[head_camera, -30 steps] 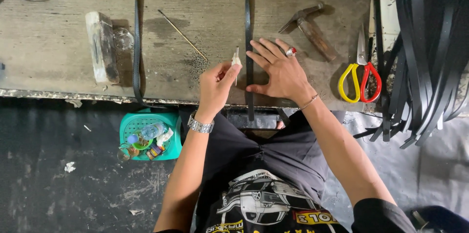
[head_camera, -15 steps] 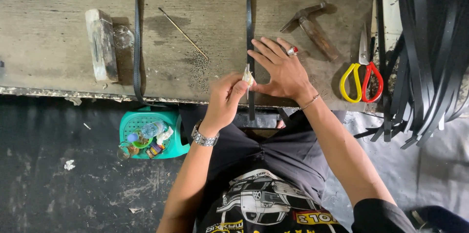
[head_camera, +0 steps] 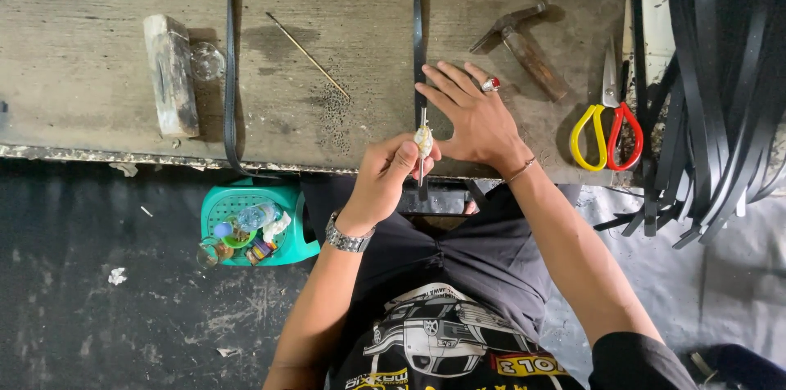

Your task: Hammering metal rivets into leather straps to secure them.

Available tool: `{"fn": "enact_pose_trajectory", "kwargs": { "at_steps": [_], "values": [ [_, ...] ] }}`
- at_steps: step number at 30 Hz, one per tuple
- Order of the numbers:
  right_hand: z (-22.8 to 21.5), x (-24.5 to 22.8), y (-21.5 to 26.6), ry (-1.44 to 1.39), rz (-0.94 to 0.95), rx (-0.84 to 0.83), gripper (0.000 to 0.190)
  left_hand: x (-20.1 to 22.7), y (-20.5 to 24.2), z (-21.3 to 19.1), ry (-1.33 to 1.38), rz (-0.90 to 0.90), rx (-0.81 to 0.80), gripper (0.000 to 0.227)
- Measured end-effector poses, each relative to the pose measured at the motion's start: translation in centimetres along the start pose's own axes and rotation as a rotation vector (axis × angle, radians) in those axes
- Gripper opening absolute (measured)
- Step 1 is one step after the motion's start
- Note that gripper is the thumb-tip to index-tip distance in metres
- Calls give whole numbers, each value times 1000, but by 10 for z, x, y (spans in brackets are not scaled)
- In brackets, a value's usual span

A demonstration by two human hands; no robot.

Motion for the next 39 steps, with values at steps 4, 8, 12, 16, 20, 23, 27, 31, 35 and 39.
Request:
{"fn": "enact_pose_trajectory", "kwargs": {
  "at_steps": [4, 8, 12, 16, 20, 23, 27, 31, 35, 39],
  "values": [
    [0, 0, 0, 25, -4, 7, 68, -17, 4, -5, 82, -42, 33, 43],
    [1, 1, 1, 24, 3, 9, 69, -25, 7, -9, 202, -67, 70, 40],
    [2, 1, 1, 32, 0, 4, 70, -38, 8, -12, 306, -79, 65, 43],
    [3, 1, 0, 27, -6, -8, 72, -37, 6, -12, 336, -81, 65, 41],
    [6, 1, 0, 31, -6, -20, 76, -29, -3, -29, 176, -55, 94, 34],
    [8, 0, 0, 40, -21, -57, 72, -35, -13, -55, 35, -57, 150, 37],
    [16, 0, 3, 33, -18, -149, 101, -33, -28, -82, -89, -42, 229, 36],
    [15, 1, 0, 39, 0, -114, 101, -48, -38, -97, -111, -11, 230, 35],
    [14, 3, -1, 56, -6, -76, 98, -60, -46, -102, -124, 25, 233, 35],
    [12, 2, -1, 53, -6, -51, 98, -60, -48, -101, -171, 83, 220, 34]
  ]
}}
Point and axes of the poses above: each hand's wrist, its own y-axis away from the middle knuckle, its own z-axis out of the palm, x = y × z, the point moved 10 cm from there along -y, towards the middle knuckle, and after that the axes turned 15 degrees about y, right-handed, at the moved point
